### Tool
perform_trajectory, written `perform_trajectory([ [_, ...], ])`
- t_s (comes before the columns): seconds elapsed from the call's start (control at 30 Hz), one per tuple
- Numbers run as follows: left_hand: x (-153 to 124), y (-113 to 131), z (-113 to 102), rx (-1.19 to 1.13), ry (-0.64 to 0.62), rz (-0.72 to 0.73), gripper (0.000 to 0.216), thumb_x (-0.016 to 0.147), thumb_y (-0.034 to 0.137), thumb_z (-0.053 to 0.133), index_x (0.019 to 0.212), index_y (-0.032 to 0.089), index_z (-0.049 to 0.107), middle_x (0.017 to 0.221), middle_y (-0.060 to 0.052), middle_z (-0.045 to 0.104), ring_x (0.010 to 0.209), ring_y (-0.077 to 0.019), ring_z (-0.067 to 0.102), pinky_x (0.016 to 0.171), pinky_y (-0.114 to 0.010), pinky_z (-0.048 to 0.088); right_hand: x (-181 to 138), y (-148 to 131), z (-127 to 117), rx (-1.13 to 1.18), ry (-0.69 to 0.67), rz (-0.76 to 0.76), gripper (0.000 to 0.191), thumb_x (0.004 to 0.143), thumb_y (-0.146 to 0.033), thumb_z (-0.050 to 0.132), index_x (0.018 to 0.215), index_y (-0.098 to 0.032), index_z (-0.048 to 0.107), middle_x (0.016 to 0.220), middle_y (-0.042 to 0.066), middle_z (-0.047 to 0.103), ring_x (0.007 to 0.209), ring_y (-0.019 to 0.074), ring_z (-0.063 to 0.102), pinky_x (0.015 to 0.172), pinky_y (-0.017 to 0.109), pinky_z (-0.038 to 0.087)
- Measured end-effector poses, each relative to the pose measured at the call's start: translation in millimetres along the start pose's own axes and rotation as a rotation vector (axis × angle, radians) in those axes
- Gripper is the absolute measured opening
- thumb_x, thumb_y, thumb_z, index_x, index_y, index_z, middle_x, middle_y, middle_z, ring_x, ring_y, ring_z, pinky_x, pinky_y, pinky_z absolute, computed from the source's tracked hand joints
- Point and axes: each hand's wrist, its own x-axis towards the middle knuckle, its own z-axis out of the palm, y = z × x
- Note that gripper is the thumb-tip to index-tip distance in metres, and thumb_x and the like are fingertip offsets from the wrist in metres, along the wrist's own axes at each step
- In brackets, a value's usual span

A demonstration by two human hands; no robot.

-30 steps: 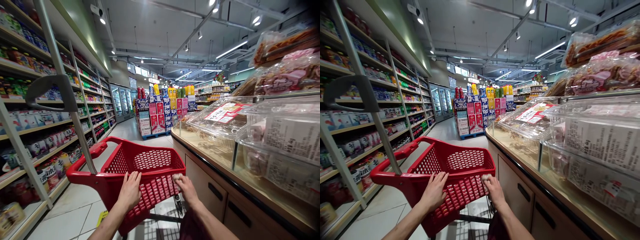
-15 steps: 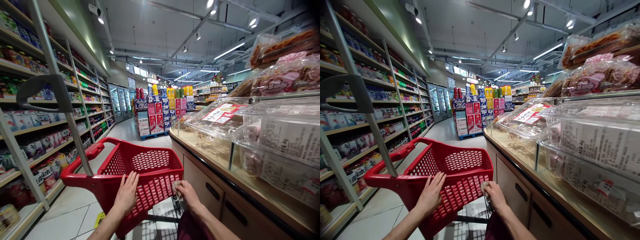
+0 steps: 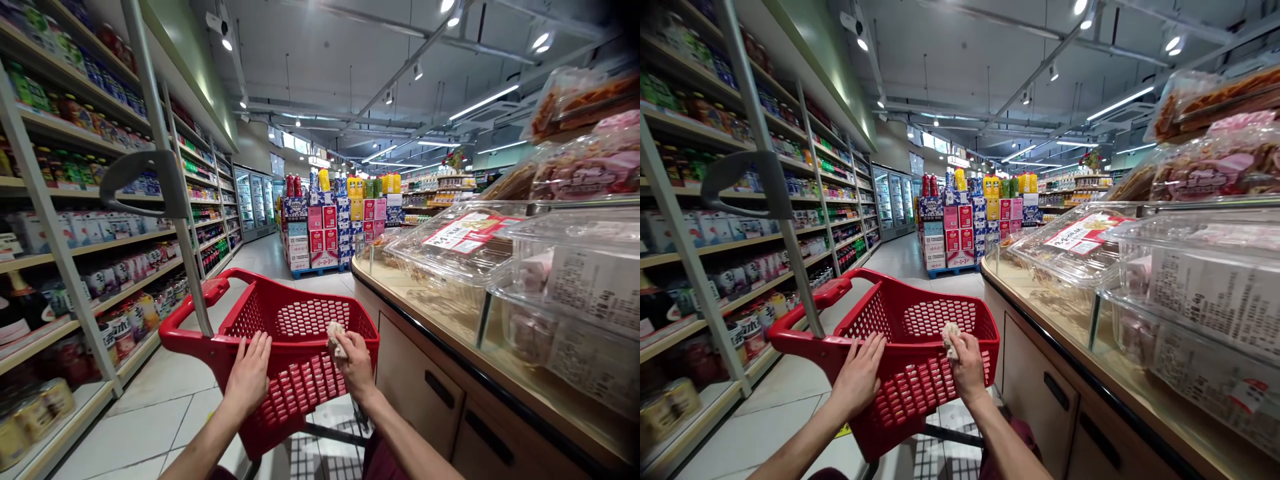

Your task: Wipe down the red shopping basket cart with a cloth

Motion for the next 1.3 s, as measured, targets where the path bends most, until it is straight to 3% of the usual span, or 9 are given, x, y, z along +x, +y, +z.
perform_trajectory([
  [0.17,-9,-7,1,-0.023,0.03,0.024,0.062,0.064,0.012,0.038,0.126,0.011,0.042,0.136,-0.007,0.038,0.129,-0.0207,0.025,0.108,-0.041,0.01,-13,-35,19,-0.022,-0.105,-0.125,0.024,0.081,-0.019,0.045,0.092,-0.028,0.065,0.079,0.001,0.059,0.073,0.0143,0.054,0.062,0.024,0.045],
  [0.37,-18,-16,3,-0.02,0.104,-0.065,0.064,0.063,0.01,0.038,0.127,0.008,0.041,0.137,-0.01,0.035,0.13,-0.0222,0.023,0.107,-0.043,0.009,4,-50,36,-0.062,-0.148,-0.185,0.031,0.082,-0.016,0.044,0.107,-0.024,0.059,0.096,0.006,0.057,0.086,0.0173,0.05,0.074,0.029,0.042],
  [0.5,-28,-26,1,-0.059,0.133,0.032,0.061,0.065,0.011,0.039,0.127,0.011,0.041,0.135,-0.009,0.039,0.129,-0.0212,0.025,0.108,-0.041,0.008,-3,-63,43,-0.041,-0.238,-0.263,0.021,0.079,-0.016,0.048,0.083,-0.027,0.066,0.078,0.001,0.059,0.072,0.0142,0.051,0.063,0.024,0.041],
  [0.57,-34,-39,-3,-0.059,0.231,0.041,0.06,0.069,0.012,0.038,0.129,0.012,0.037,0.137,-0.008,0.036,0.13,-0.0201,0.023,0.109,-0.041,0.007,-4,-72,47,-0.023,-0.245,-0.272,0.023,0.079,-0.015,0.046,0.085,-0.026,0.065,0.076,0.001,0.057,0.071,0.0142,0.051,0.062,0.024,0.041],
  [0.7,-40,-73,-12,-0.028,0.445,-0.368,0.062,0.072,0.012,0.035,0.134,0.008,0.025,0.139,-0.013,0.032,0.132,-0.0235,0.017,0.107,-0.048,0.01,10,-93,62,0.012,-0.209,-0.276,0.033,0.082,-0.016,0.041,0.111,-0.026,0.056,0.096,0.005,0.056,0.087,0.0166,0.05,0.075,0.029,0.042],
  [0.77,-40,-86,-13,-0.034,0.378,-0.437,0.064,0.069,0.009,0.036,0.132,0.01,0.029,0.136,-0.013,0.036,0.131,-0.0252,0.019,0.105,-0.051,0.013,10,-102,71,0.019,-0.212,-0.289,0.03,0.083,-0.017,0.041,0.106,-0.026,0.058,0.094,0.004,0.057,0.085,0.0162,0.05,0.073,0.028,0.042],
  [0.9,-43,-94,-12,-0.043,0.261,-0.347,0.064,0.064,0.006,0.038,0.127,0.013,0.039,0.136,-0.01,0.038,0.131,-0.0239,0.019,0.104,-0.043,0.023,5,-129,85,0.037,-0.24,-0.325,0.021,0.081,-0.018,0.047,0.086,-0.028,0.065,0.074,0.001,0.056,0.069,0.0142,0.049,0.061,0.023,0.04],
  [1.13,-46,-88,-10,-0.025,0.26,-0.346,0.066,0.063,0.005,0.037,0.129,0.01,0.036,0.138,-0.012,0.034,0.132,-0.0248,0.015,0.103,-0.044,0.024,59,-185,109,0.095,-0.123,-0.226,0.036,0.082,-0.015,0.041,0.113,-0.024,0.054,0.093,0.009,0.055,0.085,0.02,0.047,0.074,0.034,0.041],
  [1.3,-46,-90,-7,-0.01,0.275,-0.339,0.066,0.064,0.007,0.039,0.13,0.013,0.035,0.137,-0.011,0.035,0.132,-0.0249,0.016,0.102,-0.045,0.024,67,-195,122,0.031,-0.232,-0.286,0.046,0.075,-0.025,0.055,0.119,-0.022,0.048,0.121,0.011,0.049,0.108,0.0265,0.041,0.085,0.043,0.038],
])
